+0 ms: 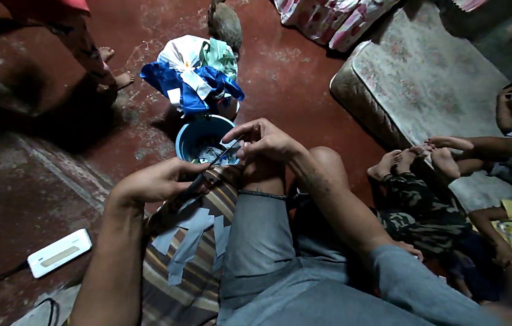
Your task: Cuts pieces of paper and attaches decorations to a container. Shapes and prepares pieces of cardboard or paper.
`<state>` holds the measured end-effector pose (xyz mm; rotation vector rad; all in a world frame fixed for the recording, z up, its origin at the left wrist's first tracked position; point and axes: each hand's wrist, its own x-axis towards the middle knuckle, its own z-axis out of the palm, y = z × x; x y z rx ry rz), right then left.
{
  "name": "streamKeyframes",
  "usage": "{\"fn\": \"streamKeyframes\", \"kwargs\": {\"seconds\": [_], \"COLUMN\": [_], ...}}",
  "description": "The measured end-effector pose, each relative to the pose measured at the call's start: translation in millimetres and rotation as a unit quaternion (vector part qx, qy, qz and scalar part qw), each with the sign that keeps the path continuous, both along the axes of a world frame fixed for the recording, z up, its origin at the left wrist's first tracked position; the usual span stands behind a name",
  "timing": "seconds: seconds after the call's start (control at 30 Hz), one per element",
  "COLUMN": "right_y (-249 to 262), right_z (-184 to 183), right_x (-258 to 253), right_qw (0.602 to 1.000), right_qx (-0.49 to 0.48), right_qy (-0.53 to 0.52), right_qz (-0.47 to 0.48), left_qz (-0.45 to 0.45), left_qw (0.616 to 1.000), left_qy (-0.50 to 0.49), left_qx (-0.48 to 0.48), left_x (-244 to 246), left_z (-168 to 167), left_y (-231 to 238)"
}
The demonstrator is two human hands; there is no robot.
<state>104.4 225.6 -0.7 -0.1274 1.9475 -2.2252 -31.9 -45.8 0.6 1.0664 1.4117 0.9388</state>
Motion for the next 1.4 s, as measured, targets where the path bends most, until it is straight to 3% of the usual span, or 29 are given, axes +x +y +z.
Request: {"fn": "streamKeyframes", "kwargs": {"seconds": [0.63, 1.13, 1.4], "right_y": [-0.5, -3.1, -5.7], "right_z": [1.5, -0.8, -3.2], "right_x": [0.1, 1.6, -0.7], "right_qw": [1.000, 0.997, 0.997], "right_qx": [0.006, -0.061, -0.052], "right_qy": [0.001, -0.012, -0.004], "right_qz": [0.020, 0.037, 0.048], "left_qz": [-0.029, -0.028, -0.040], "left_qw": [0.999, 0.999, 0.998], "left_qy": [0.027, -0.024, -0.044], "left_qx": [-0.014, 0.009, 0.034], "left_x": [-4.3, 1.2, -0.3], "left_z": [-2.8, -2.6, -10.0], "left_y": [-2.7, 1.0, 2.4]}}
